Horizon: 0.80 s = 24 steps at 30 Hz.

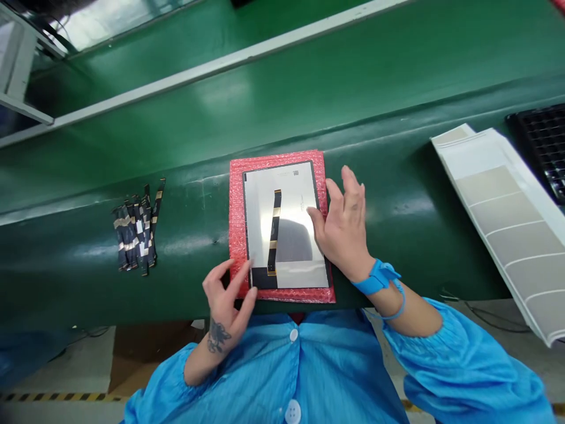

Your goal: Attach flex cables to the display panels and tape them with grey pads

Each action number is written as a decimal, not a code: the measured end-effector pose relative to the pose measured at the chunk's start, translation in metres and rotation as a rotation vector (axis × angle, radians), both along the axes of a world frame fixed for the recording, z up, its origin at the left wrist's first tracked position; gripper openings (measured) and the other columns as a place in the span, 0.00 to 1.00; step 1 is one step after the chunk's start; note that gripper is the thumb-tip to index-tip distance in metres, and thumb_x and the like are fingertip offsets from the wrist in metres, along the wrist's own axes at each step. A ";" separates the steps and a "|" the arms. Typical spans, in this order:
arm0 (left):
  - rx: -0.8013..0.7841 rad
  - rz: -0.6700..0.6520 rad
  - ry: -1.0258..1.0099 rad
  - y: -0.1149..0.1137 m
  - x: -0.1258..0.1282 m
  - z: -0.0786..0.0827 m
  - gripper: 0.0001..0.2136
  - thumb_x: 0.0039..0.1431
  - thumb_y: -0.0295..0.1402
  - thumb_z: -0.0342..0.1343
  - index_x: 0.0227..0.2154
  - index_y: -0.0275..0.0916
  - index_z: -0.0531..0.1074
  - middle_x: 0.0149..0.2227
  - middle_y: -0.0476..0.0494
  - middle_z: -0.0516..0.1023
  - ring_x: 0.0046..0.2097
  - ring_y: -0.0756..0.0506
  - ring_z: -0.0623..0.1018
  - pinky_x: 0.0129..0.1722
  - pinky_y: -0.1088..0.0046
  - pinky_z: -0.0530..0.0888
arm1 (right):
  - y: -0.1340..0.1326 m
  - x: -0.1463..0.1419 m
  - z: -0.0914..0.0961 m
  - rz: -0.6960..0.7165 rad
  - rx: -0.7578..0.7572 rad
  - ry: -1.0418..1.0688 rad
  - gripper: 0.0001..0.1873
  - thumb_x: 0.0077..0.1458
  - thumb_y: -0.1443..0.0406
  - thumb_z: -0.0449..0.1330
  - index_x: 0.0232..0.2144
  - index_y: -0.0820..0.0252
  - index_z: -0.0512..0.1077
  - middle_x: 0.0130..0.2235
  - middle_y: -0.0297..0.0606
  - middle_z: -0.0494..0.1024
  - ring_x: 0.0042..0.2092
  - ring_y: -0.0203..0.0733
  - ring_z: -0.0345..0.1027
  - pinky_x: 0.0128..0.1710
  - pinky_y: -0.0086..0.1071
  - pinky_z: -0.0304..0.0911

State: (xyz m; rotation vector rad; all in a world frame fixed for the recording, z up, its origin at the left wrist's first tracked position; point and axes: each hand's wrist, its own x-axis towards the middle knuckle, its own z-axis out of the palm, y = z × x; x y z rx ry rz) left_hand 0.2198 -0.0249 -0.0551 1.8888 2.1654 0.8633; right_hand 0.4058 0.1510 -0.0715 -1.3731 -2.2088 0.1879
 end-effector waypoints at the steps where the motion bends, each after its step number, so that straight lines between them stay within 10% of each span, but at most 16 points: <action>1: -0.017 0.052 -0.041 0.001 -0.006 0.001 0.20 0.59 0.33 0.53 0.56 0.42 0.66 0.49 0.37 0.68 0.50 0.40 0.69 0.48 0.61 0.69 | -0.002 0.002 -0.003 0.030 -0.032 -0.004 0.32 0.63 0.54 0.45 0.64 0.60 0.43 0.66 0.54 0.46 0.66 0.59 0.40 0.60 0.60 0.46; 8: -0.100 0.133 -0.161 0.020 -0.023 0.007 0.17 0.59 0.34 0.54 0.51 0.41 0.68 0.38 0.43 0.76 0.39 0.45 0.73 0.40 0.68 0.72 | -0.028 -0.004 -0.010 0.216 -0.058 -0.132 0.37 0.63 0.50 0.38 0.66 0.60 0.29 0.69 0.51 0.37 0.68 0.57 0.34 0.62 0.62 0.38; 15: -0.356 0.326 -0.512 0.044 -0.013 0.018 0.30 0.50 0.39 0.61 0.56 0.40 0.61 0.32 0.49 0.75 0.33 0.46 0.75 0.37 0.69 0.73 | -0.036 -0.011 -0.010 0.235 0.016 -0.117 0.36 0.64 0.51 0.37 0.66 0.69 0.39 0.67 0.57 0.43 0.68 0.57 0.31 0.62 0.62 0.37; 24: -0.220 0.341 -1.028 0.061 -0.003 0.044 0.34 0.47 0.39 0.64 0.56 0.39 0.58 0.38 0.44 0.78 0.39 0.44 0.78 0.43 0.66 0.74 | -0.043 -0.012 -0.006 0.276 -0.030 0.067 0.38 0.63 0.47 0.37 0.66 0.64 0.38 0.67 0.54 0.48 0.68 0.58 0.34 0.62 0.62 0.41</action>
